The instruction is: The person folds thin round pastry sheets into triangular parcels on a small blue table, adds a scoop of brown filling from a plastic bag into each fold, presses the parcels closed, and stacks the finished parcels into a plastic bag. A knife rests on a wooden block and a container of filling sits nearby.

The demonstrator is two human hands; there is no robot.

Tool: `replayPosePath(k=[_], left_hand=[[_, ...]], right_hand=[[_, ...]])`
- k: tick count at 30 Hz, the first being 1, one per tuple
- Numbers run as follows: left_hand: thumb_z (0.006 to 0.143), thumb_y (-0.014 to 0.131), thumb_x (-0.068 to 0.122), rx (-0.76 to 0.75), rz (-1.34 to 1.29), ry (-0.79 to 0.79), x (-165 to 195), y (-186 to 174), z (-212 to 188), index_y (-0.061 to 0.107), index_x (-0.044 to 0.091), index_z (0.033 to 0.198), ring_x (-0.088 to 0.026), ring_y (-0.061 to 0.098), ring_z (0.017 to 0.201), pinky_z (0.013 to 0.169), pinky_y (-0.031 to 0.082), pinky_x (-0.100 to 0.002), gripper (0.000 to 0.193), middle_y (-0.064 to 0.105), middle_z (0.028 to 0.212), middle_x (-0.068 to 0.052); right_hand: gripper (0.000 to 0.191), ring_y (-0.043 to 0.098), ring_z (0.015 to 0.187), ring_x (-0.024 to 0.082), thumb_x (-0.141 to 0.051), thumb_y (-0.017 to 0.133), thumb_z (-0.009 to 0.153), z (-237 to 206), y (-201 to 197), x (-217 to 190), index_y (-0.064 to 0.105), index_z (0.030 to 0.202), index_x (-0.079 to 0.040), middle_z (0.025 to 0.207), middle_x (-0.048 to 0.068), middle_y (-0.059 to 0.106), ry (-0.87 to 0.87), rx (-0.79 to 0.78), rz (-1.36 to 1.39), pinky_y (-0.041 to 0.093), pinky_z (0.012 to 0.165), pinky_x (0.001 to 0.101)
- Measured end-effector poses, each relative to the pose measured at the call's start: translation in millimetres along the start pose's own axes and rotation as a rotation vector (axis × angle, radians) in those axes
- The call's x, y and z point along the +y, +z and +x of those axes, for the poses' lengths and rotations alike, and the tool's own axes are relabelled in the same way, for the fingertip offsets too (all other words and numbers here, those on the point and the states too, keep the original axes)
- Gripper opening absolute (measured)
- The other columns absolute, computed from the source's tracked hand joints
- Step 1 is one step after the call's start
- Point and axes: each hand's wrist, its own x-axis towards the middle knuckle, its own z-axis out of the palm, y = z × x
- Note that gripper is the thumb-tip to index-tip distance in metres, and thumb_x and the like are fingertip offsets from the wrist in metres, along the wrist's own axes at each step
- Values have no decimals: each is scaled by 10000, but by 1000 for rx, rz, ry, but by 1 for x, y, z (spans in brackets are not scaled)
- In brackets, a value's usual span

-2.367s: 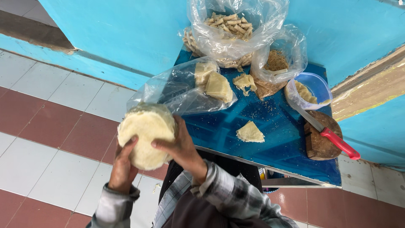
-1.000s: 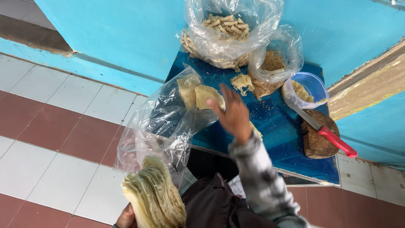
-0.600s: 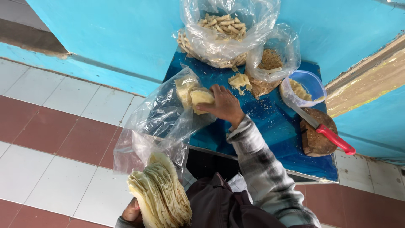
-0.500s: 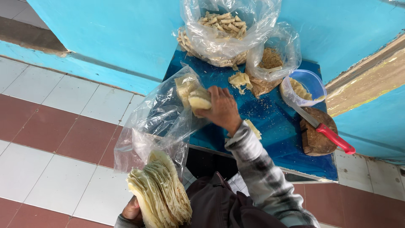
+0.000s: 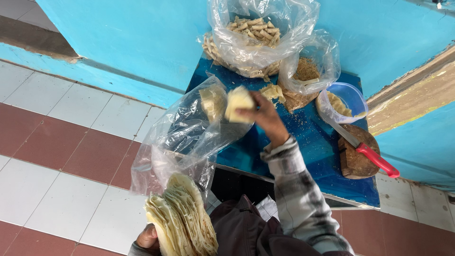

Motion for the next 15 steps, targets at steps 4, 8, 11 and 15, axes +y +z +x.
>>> replayPosePath(k=[4,8,11,15], left_hand=[[774,799,381,12,-9,-4,-2,-7,-6,361,23,1511,-437,560,1294,1075,468,-611,929,540,1446,-260],[776,796,380,17,-5,-11,-3,-11,-9,362,22,1511,-433,562,1293,1076,468,-604,925,542,1445,-257],[777,793,379,22,-8,-13,-3,-10,-12,363,21,1511,-429,564,1292,1078,469,-599,922,544,1444,-255],[779,790,378,20,-8,-15,-4,-2,-13,365,20,1510,-425,566,1291,1079,469,-592,918,546,1443,-253]], right_hand=[[607,726,937,185,-410,773,841,38,-33,15,679,1260,20,1092,102,751,99,232,284,573,769,300],[593,733,907,179,-448,737,847,67,-41,38,690,1247,-14,1086,97,746,137,231,294,590,741,295],[656,714,779,284,-560,720,944,78,-34,42,809,1149,56,1010,260,738,344,188,-537,493,678,390],[639,707,1030,343,-642,683,966,55,-17,2,754,1224,-62,1169,191,751,53,319,-1207,540,855,448]])
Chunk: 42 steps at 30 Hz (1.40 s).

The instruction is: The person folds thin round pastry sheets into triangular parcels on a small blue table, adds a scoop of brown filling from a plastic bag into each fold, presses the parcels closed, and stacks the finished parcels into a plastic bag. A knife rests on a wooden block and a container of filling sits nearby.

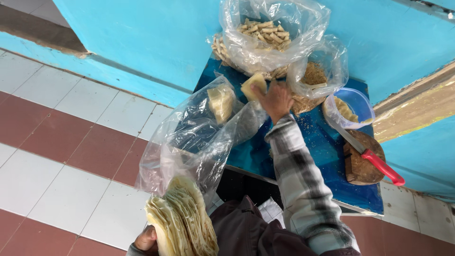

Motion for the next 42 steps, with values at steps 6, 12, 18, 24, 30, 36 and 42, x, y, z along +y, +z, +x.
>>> replayPosePath(k=[6,12,18,24,30,36,42], left_hand=[[783,786,376,-10,14,8,3,11,0,366,19,1510,-418,569,1290,1082,470,-582,912,549,1442,-249],[786,781,374,41,38,48,18,0,-23,368,17,1509,-412,573,1288,1084,471,-572,906,551,1441,-245],[789,777,372,63,42,56,21,-10,-31,370,16,1509,-405,576,1286,1087,473,-562,900,554,1440,-241],[792,772,370,71,45,49,18,-15,-30,372,15,1509,-398,579,1284,1090,474,-552,895,557,1438,-238],[795,768,368,95,47,39,16,-23,-42,374,13,1508,-392,583,1283,1092,475,-543,889,560,1437,-234],[798,763,366,79,46,29,13,-25,-32,376,12,1508,-385,586,1281,1095,476,-533,883,563,1436,-230],[801,759,364,71,48,4,10,-20,-30,378,10,1507,-379,589,1279,1097,477,-523,877,566,1435,-226]], right_hand=[[757,568,1270,429,-525,799,639,-135,-70,-77,687,1258,-104,1344,206,631,-1232,37,460,243,1141,597],[202,507,1411,127,-238,826,847,-181,-96,-69,766,1041,-246,1371,-70,646,-922,-54,4,179,1339,582],[436,574,1300,243,-385,742,757,-213,-66,-80,782,1129,-162,1317,62,681,-1040,189,86,211,1227,569],[178,650,1076,199,-94,720,800,-188,-38,-56,771,957,-159,1033,5,734,-955,53,-96,355,1185,549],[241,681,1031,230,-41,660,832,-157,-74,-13,762,1019,-151,1054,26,740,-588,43,-275,471,1000,416],[421,648,1262,283,-371,721,929,-202,-170,-34,675,1284,-150,1365,112,669,-576,-14,534,521,1038,410],[814,517,1344,372,-534,776,683,-282,-130,-106,644,1376,-127,1538,161,413,-979,-83,107,387,1078,589]])
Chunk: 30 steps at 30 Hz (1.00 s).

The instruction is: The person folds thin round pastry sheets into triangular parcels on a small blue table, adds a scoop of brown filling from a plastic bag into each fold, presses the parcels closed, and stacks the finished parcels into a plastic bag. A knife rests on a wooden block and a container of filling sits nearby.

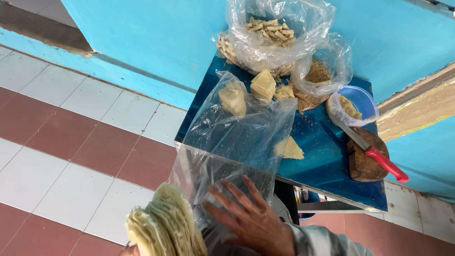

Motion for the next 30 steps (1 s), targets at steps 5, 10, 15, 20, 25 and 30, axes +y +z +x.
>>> replayPosePath(k=[5,10,15,20,25,30], left_hand=[[804,755,363,3,3,-19,-4,3,-7,379,9,1507,-373,592,1278,1099,477,-514,872,568,1434,-223],[806,751,361,-8,-3,-79,-6,16,-10,381,8,1506,-368,595,1276,1102,478,-506,867,571,1432,-220],[809,747,360,-62,-23,-248,-20,54,9,382,7,1506,-362,598,1275,1104,479,-498,862,573,1431,-217],[821,718,338,-98,99,-270,-16,93,31,388,34,1496,-313,631,1267,1085,506,-455,810,610,1411,-170],[865,700,298,116,221,-114,5,128,54,447,-9,1474,-322,646,1219,1007,538,-467,727,625,1370,-188],[840,726,257,214,347,209,11,163,69,467,-14,1465,-290,660,1207,980,546,-440,729,643,1349,-175]], right_hand=[[522,636,1188,290,-164,757,847,5,-3,16,634,1348,-81,1473,135,509,48,130,-82,556,954,422],[478,685,988,295,-43,744,850,54,-25,39,654,1318,-69,1254,174,602,137,347,49,587,769,384],[329,685,854,241,-37,726,909,52,-35,42,684,1235,-55,989,79,717,194,331,143,565,743,383],[131,751,927,183,-21,683,954,18,-48,62,694,1072,-79,1036,54,768,401,389,567,575,783,330],[128,728,1099,243,-75,661,889,-26,-76,69,684,1002,-130,1139,37,772,112,342,722,439,1152,533],[395,672,1102,297,-417,761,781,-20,-58,37,666,989,-95,1170,60,709,169,312,73,413,1081,577]])
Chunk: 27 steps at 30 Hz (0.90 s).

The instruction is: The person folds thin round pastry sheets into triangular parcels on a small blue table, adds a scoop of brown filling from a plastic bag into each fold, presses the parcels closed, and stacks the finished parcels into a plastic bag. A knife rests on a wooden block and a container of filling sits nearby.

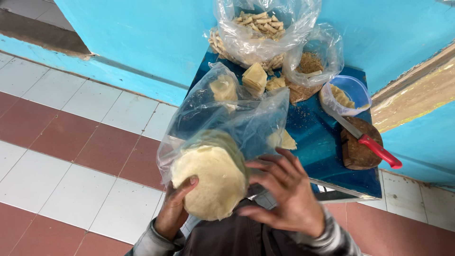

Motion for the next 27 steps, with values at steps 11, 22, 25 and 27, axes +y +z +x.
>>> replayPosePath(k=[11,22,25,27], left_hand=[[837,656,352,230,-69,-128,9,-21,-30,479,39,1458,-309,678,1174,922,574,-461,718,665,1329,-170],[956,653,346,6,17,359,16,37,19,441,27,1481,-305,615,1274,1013,548,-448,650,568,1438,-171],[913,672,356,107,-218,191,29,45,58,465,44,1486,-289,678,1159,921,579,-427,685,645,1348,-152],[898,684,353,181,-210,176,34,46,78,479,46,1475,-291,693,1113,897,577,-430,685,666,1313,-147]], right_hand=[[327,702,1041,206,-182,696,879,-44,27,-37,729,1185,-70,1166,75,712,-269,43,-294,543,909,356],[347,667,981,144,-171,770,842,-41,37,-39,714,1173,-83,1057,6,670,-345,104,-174,529,858,298],[280,654,1011,155,-122,791,919,-30,42,-37,698,1179,-75,1089,13,645,-409,211,-241,513,876,295],[324,668,1013,158,-163,747,863,-23,47,-36,711,1164,-50,1082,22,663,-402,51,-215,527,894,310]])
